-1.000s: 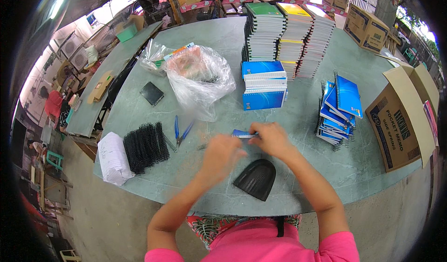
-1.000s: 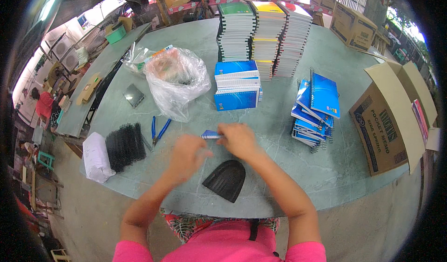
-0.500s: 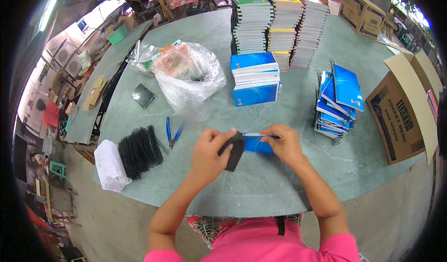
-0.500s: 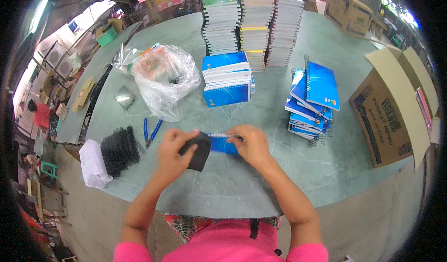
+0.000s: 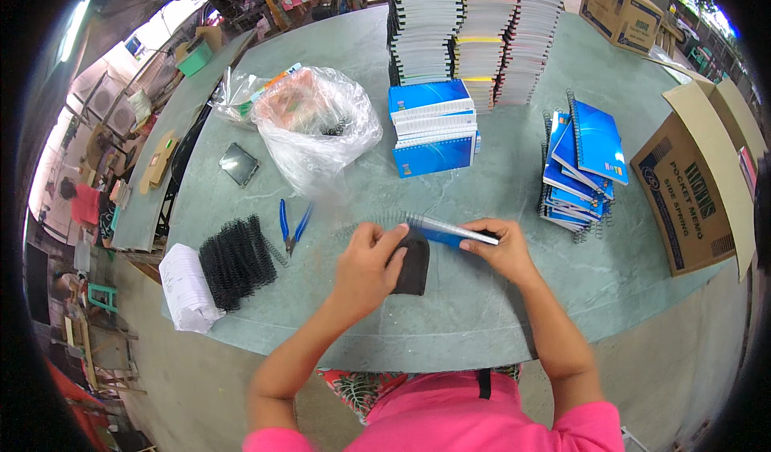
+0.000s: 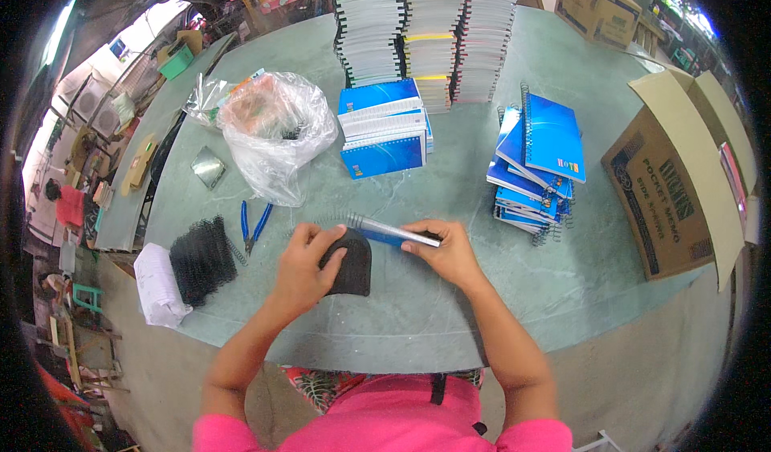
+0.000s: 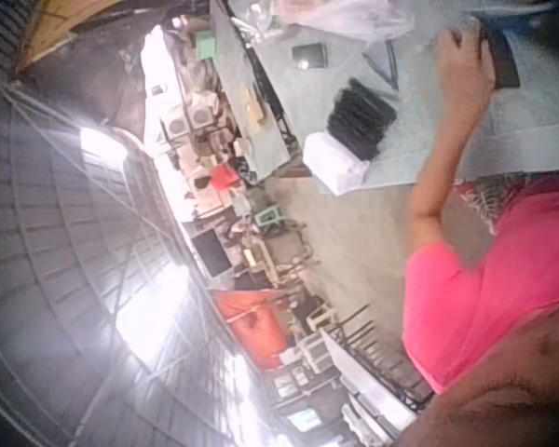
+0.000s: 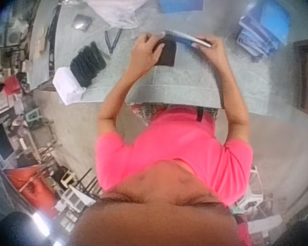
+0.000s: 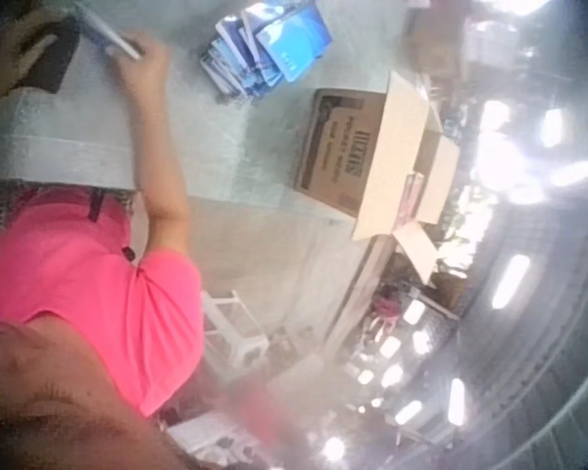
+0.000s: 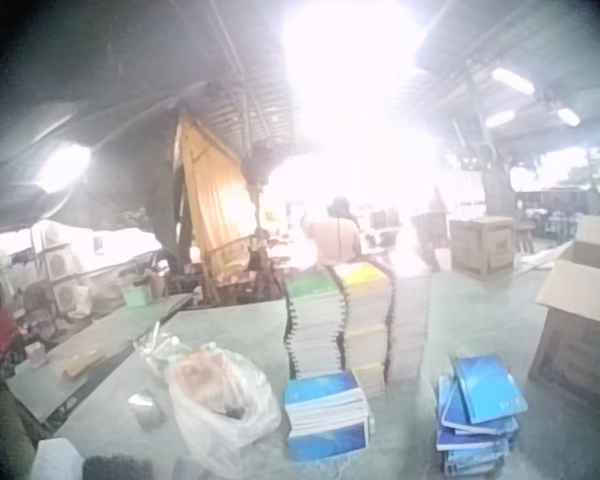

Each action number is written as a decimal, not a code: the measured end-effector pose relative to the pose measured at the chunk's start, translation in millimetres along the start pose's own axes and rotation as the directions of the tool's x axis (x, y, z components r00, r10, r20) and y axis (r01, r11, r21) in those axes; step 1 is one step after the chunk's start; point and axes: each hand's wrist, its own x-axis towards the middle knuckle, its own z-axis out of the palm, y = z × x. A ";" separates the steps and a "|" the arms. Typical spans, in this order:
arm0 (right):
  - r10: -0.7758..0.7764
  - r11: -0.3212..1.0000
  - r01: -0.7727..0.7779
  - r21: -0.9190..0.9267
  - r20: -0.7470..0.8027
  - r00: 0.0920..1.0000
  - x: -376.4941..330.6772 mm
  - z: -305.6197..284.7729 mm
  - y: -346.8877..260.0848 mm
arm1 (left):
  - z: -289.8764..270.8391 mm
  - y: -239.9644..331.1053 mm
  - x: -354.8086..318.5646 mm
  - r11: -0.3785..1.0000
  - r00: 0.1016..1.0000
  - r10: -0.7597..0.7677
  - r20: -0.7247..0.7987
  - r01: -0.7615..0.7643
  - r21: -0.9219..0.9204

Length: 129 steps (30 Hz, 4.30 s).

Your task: The person assembles spiral notebooks by picking up a pre-punched cover and paper stack, manually threading a wire spiral through the holes, and repeating the process for multiple notebooks at a workstation.

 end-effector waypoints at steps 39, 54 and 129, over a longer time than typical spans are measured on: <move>-0.156 0.973 0.156 0.170 -0.011 0.988 1.3 20.4 4.6 | 15.8 -1.6 -39.6 0.969 0.987 0.062 0.146 -0.094 0.228; -0.064 0.989 0.075 0.130 -0.083 0.994 -2.3 25.1 5.4 | -30.7 -2.4 11.8 0.998 0.906 0.059 -0.419 -0.062 0.007; -0.162 0.987 0.162 0.014 0.127 0.979 2.2 22.6 19.4 | 30.9 20.5 38.3 0.918 0.897 0.365 0.250 -0.392 0.063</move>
